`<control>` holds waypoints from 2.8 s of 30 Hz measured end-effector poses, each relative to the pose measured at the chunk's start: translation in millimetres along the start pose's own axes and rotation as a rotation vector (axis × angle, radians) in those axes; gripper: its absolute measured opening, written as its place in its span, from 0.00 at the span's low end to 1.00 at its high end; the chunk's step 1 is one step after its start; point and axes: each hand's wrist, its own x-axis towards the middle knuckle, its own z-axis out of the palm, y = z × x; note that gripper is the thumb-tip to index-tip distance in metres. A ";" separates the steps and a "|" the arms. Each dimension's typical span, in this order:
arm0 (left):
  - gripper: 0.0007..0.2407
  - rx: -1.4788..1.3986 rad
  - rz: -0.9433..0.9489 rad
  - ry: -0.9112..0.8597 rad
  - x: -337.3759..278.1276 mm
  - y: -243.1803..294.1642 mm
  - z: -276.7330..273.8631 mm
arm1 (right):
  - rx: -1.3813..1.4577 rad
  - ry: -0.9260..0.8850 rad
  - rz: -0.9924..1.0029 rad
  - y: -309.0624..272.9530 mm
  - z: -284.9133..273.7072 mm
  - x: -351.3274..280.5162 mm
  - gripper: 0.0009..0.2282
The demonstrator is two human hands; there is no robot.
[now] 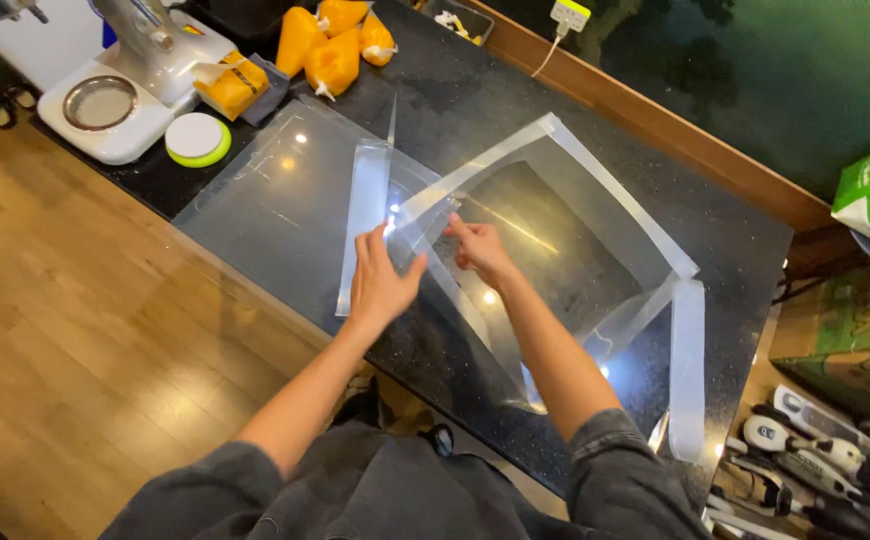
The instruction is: The person folds and presses strips of clear tape along the edges of transparent plastic sheets on a black countertop, aligning the sheets and smoothing the tape seams by hand. They occasionally pick up scissors to trim the tape and continue pressing the seams closed.
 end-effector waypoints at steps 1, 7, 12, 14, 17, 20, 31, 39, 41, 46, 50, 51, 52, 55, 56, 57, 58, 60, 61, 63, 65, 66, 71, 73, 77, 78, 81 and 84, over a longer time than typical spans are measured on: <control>0.36 0.003 -0.003 0.008 14.6 -1.7 1.1 | -0.004 -0.007 -0.003 -7.2 8.7 -0.2 0.24; 0.20 -0.377 -0.163 -0.138 57.4 -42.2 36.6 | 0.316 -0.158 0.230 -9.6 27.0 40.2 0.16; 0.18 -0.554 -0.220 -0.195 50.8 -52.5 38.0 | 0.252 -0.319 0.446 -29.6 35.8 20.3 0.12; 0.19 -0.549 -0.232 -0.226 49.4 -53.2 34.0 | 0.288 -0.373 0.481 -25.8 30.6 24.8 0.12; 0.19 -0.542 -0.238 -0.263 46.2 -54.6 31.0 | 0.328 -0.481 0.524 -15.5 22.0 37.3 0.13; 0.19 -0.532 -0.250 -0.273 44.7 -52.1 30.8 | 0.330 -0.526 0.549 -18.1 19.1 39.9 0.11; 0.19 -0.500 -0.260 -0.290 43.2 -41.6 22.2 | 0.186 -0.546 0.624 -42.9 14.3 31.7 0.08; 0.20 -0.453 -0.229 -0.284 39.8 -43.7 20.9 | 0.161 -0.551 0.634 -50.2 21.1 31.5 0.10; 0.20 -0.453 -0.243 -0.290 40.6 -41.3 18.1 | 0.154 -0.519 0.612 -46.3 19.6 34.6 0.08; 0.20 -0.443 -0.292 -0.312 39.4 -38.2 16.6 | 0.106 -0.442 0.538 -52.3 23.8 24.6 0.06; 0.20 -0.459 -0.278 -0.297 37.4 -38.6 14.9 | 0.014 -0.388 0.529 -63.4 30.9 13.3 0.06; 0.20 -0.445 -0.266 -0.297 37.2 -37.2 14.5 | 0.012 -0.387 0.521 -64.1 30.7 12.1 0.06; 0.20 -0.445 -0.265 -0.296 36.6 -37.4 14.3 | 0.012 -0.387 0.520 -62.8 30.4 12.5 0.06; 0.20 -0.427 -0.278 -0.298 36.0 -38.1 13.8 | 0.011 -0.402 0.516 -63.1 31.9 10.4 0.07; 0.20 -0.410 -0.284 -0.304 35.6 -38.2 14.0 | 0.007 -0.371 0.514 -65.3 33.6 6.7 0.08; 0.19 -0.393 -0.290 -0.309 35.1 -38.1 14.1 | 0.003 -0.341 0.511 -67.5 35.3 2.8 0.08; 0.19 -0.392 -0.288 -0.308 35.1 -36.0 10.9 | 0.003 -0.342 0.509 -64.8 34.7 4.6 0.08; 0.20 -0.345 -0.324 -0.355 35.2 -30.8 5.8 | 0.029 -0.399 0.517 -59.6 32.1 8.2 0.10; 0.20 -0.345 -0.322 -0.355 35.0 -30.4 6.1 | 0.028 -0.398 0.515 -59.1 30.5 8.4 0.10; 0.19 -0.312 -0.287 -0.347 34.1 -31.4 4.2 | 0.061 -0.413 0.517 -57.1 30.6 9.2 0.09; 0.19 -0.301 -0.296 -0.357 31.6 -30.8 5.1 | 0.082 -0.463 0.521 -46.4 23.4 17.9 0.09; 0.18 -0.290 -0.307 -0.365 30.8 -30.6 5.4 | 0.101 -0.514 0.524 -41.3 20.1 22.7 0.09; 0.18 -0.246 -0.325 -0.357 26.0 -37.8 12.5 | 0.128 -0.340 0.373 -38.1 24.0 -8.5 0.07; 0.18 -0.235 -0.351 -0.361 25.0 -38.0 11.2 | 0.201 -0.398 0.314 -15.5 17.8 -4.6 0.13; 0.18 -0.228 -0.354 -0.352 23.7 -34.6 12.4 | 0.049 -0.273 -0.105 14.8 20.9 -7.0 0.17; 0.18 -0.235 -0.363 -0.355 23.8 -33.6 12.9 | -0.081 -0.183 -0.243 12.7 27.3 -15.8 0.17; 0.18 -0.206 -0.403 -0.376 24.4 -31.1 14.1 | -0.076 -0.034 -0.273 19.7 35.5 -21.4 0.13; 0.18 -0.208 -0.380 -0.344 22.6 -30.5 15.2 | -0.037 -0.006 -0.317 27.6 37.6 -20.6 0.11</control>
